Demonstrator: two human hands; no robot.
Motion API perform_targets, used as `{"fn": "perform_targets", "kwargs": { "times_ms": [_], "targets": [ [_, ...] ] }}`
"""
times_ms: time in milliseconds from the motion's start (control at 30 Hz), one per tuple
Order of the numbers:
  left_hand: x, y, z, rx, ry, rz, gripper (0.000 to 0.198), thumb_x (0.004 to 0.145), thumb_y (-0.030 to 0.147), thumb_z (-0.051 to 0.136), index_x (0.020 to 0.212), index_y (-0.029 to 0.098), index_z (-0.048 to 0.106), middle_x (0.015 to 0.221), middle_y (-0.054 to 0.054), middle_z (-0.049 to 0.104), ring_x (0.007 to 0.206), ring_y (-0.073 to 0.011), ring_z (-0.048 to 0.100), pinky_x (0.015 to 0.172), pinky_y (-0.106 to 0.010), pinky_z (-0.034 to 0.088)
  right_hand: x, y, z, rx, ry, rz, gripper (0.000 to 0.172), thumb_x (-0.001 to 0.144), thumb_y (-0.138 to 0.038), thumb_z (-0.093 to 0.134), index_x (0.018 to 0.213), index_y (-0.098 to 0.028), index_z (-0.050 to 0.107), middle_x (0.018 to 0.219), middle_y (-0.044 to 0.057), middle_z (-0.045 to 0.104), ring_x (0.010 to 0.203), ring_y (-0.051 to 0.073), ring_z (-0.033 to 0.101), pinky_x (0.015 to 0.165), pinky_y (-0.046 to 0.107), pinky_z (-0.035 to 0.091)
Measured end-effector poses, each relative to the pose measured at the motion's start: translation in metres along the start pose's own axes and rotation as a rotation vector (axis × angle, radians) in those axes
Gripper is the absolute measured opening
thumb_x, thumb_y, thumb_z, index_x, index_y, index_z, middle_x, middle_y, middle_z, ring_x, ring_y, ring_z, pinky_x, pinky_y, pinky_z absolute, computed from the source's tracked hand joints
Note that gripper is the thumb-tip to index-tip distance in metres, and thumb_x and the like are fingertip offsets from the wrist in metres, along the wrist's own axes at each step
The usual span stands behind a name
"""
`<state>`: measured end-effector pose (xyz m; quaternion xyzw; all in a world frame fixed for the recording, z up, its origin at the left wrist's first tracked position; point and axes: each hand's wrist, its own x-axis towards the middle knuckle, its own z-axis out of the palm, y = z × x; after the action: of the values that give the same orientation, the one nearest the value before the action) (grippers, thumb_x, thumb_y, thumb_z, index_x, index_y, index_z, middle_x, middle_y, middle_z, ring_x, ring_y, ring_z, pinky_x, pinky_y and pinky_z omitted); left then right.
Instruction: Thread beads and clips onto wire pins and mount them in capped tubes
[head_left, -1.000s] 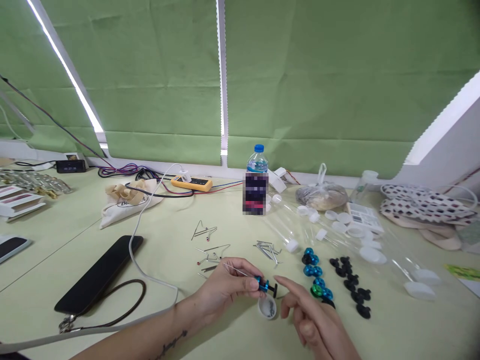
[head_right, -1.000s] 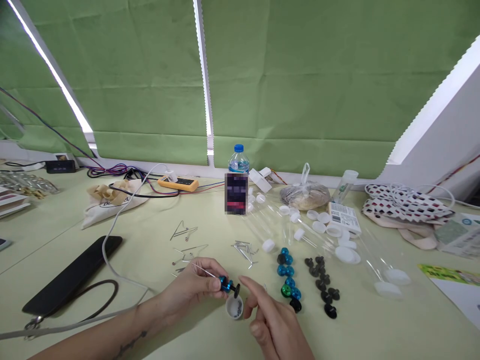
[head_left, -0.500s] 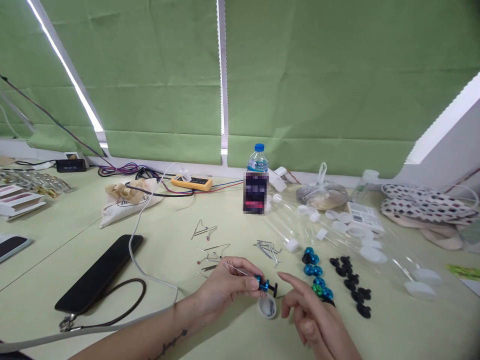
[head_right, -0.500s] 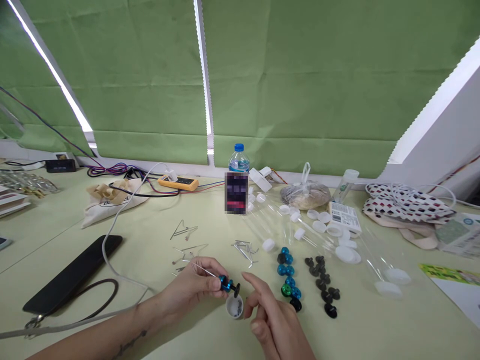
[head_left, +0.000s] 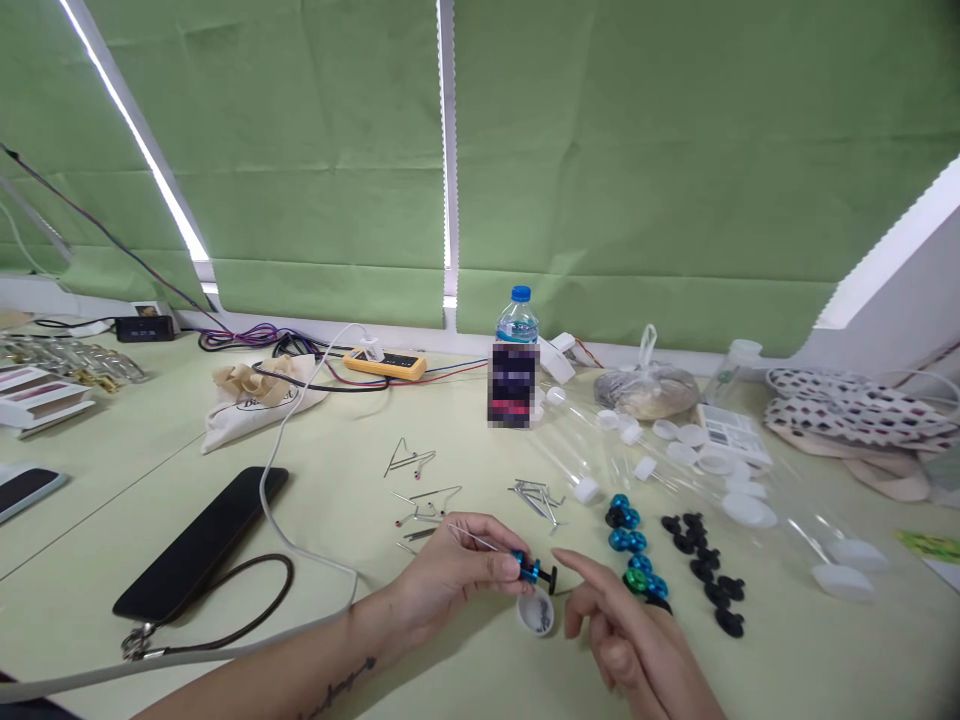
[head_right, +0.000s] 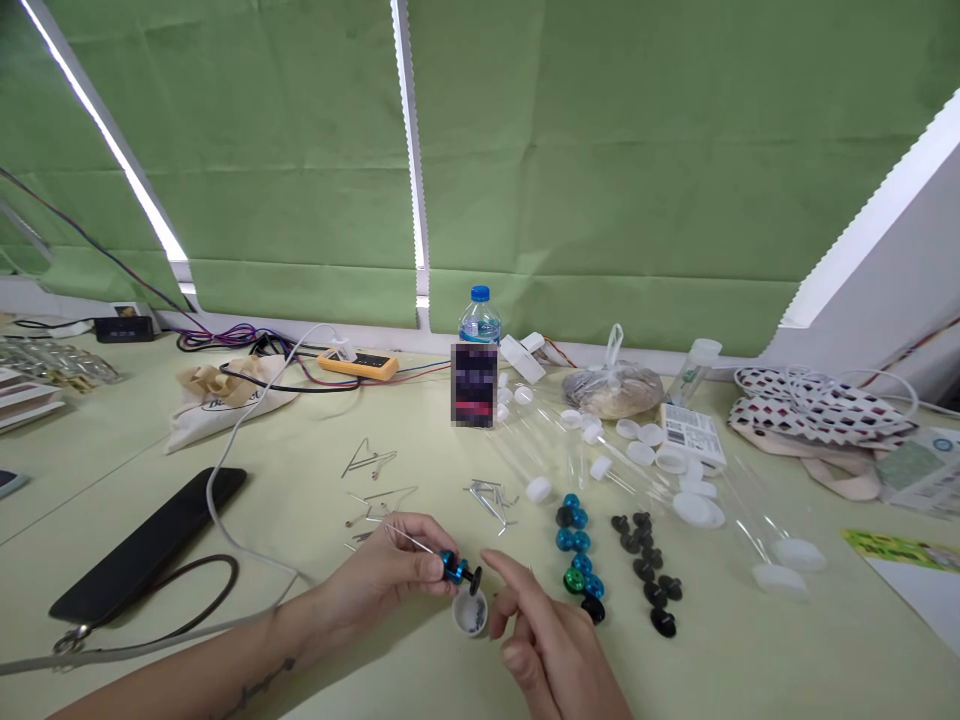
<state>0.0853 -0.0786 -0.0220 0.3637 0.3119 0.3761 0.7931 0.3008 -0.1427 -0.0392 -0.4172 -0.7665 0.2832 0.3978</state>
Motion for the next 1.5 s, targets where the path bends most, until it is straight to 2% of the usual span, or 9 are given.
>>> {"fn": "perform_targets", "kwargs": {
  "times_ms": [100, 200, 400, 533, 833, 967, 1167, 1333, 1500],
  "targets": [
    [0.0007, -0.0009, -0.0013, 0.003, -0.001, 0.0, 0.024, 0.059, 0.02, 0.088, 0.077, 0.01, 0.075, 0.071, -0.007, 0.074, 0.062, -0.0137, 0.068, 0.066, -0.024, 0.054, -0.0012, 0.0001, -0.0006, -0.011, 0.002, 0.029, 0.049, 0.1, -0.057, 0.025, 0.138, -0.032, 0.044, 0.08, 0.001, 0.064, 0.061, 0.015, 0.06, 0.05, 0.021, 0.043],
    [0.0005, -0.0012, -0.0014, -0.004, -0.004, 0.0, 0.024, 0.06, 0.02, 0.088, 0.078, 0.01, 0.075, 0.071, -0.007, 0.074, 0.062, -0.0136, 0.069, 0.066, -0.023, 0.054, -0.0014, 0.0025, -0.0009, -0.006, 0.0, 0.005, 0.051, 0.1, -0.056, 0.024, 0.141, -0.029, 0.04, 0.08, 0.002, 0.065, 0.058, 0.015, 0.06, 0.047, 0.021, 0.042],
    [0.0006, -0.0009, 0.0003, -0.006, -0.004, 0.003, 0.024, 0.059, 0.019, 0.088, 0.077, 0.01, 0.075, 0.071, -0.007, 0.074, 0.062, -0.0138, 0.069, 0.066, -0.024, 0.054, -0.0002, 0.0046, -0.0004, 0.006, -0.018, -0.022, 0.049, 0.101, -0.054, 0.023, 0.144, -0.033, 0.035, 0.081, 0.002, 0.065, 0.059, 0.014, 0.06, 0.048, 0.02, 0.042],
    [0.0015, -0.002, -0.0013, -0.018, -0.006, 0.003, 0.025, 0.059, 0.019, 0.088, 0.077, 0.01, 0.075, 0.07, -0.007, 0.074, 0.061, -0.0137, 0.069, 0.065, -0.023, 0.054, 0.0, 0.0019, -0.0011, -0.006, -0.022, -0.009, 0.048, 0.101, -0.056, 0.024, 0.141, -0.035, 0.039, 0.081, 0.001, 0.065, 0.061, 0.014, 0.061, 0.053, 0.021, 0.044],
    [0.0018, -0.0031, -0.002, 0.004, -0.01, 0.004, 0.025, 0.06, 0.021, 0.088, 0.078, 0.01, 0.075, 0.07, -0.006, 0.073, 0.061, -0.0138, 0.069, 0.067, -0.024, 0.053, 0.0013, 0.006, -0.0026, -0.008, -0.028, -0.039, 0.049, 0.101, -0.054, 0.022, 0.143, -0.032, 0.035, 0.082, 0.002, 0.066, 0.061, 0.015, 0.062, 0.051, 0.021, 0.044],
    [0.0012, -0.0026, -0.002, 0.011, 0.006, -0.006, 0.027, 0.059, 0.021, 0.089, 0.078, 0.01, 0.074, 0.072, -0.007, 0.074, 0.064, -0.0149, 0.07, 0.067, -0.024, 0.053, 0.0007, 0.0062, -0.0023, -0.023, -0.035, -0.046, 0.051, 0.101, -0.054, 0.025, 0.141, -0.028, 0.04, 0.083, 0.004, 0.067, 0.064, 0.016, 0.064, 0.052, 0.021, 0.045],
    [0.0004, -0.0002, -0.0008, -0.003, 0.006, -0.006, 0.026, 0.058, 0.021, 0.089, 0.077, 0.01, 0.074, 0.071, -0.007, 0.073, 0.063, -0.0145, 0.069, 0.067, -0.024, 0.053, 0.0019, 0.0023, -0.0028, -0.015, -0.026, -0.06, 0.047, 0.101, -0.053, 0.024, 0.141, -0.032, 0.037, 0.077, 0.0, 0.064, 0.055, 0.014, 0.058, 0.05, 0.022, 0.043],
    [0.0004, 0.0009, 0.0012, 0.001, 0.005, -0.004, 0.025, 0.059, 0.021, 0.089, 0.077, 0.01, 0.075, 0.071, -0.006, 0.074, 0.062, -0.014, 0.069, 0.068, -0.025, 0.053, 0.0005, 0.0031, -0.0025, 0.01, -0.031, -0.048, 0.05, 0.101, -0.054, 0.024, 0.144, -0.03, 0.035, 0.077, 0.001, 0.063, 0.055, 0.015, 0.058, 0.051, 0.023, 0.043],
    [0.0005, -0.0024, -0.0011, 0.015, 0.01, -0.004, 0.027, 0.058, 0.022, 0.089, 0.078, 0.01, 0.074, 0.071, -0.007, 0.073, 0.062, -0.0145, 0.068, 0.068, -0.026, 0.054, -0.0006, 0.0049, -0.0017, 0.032, -0.024, -0.015, 0.053, 0.1, -0.056, 0.024, 0.142, -0.027, 0.04, 0.078, 0.003, 0.063, 0.056, 0.016, 0.058, 0.051, 0.023, 0.042]
  ]
}}
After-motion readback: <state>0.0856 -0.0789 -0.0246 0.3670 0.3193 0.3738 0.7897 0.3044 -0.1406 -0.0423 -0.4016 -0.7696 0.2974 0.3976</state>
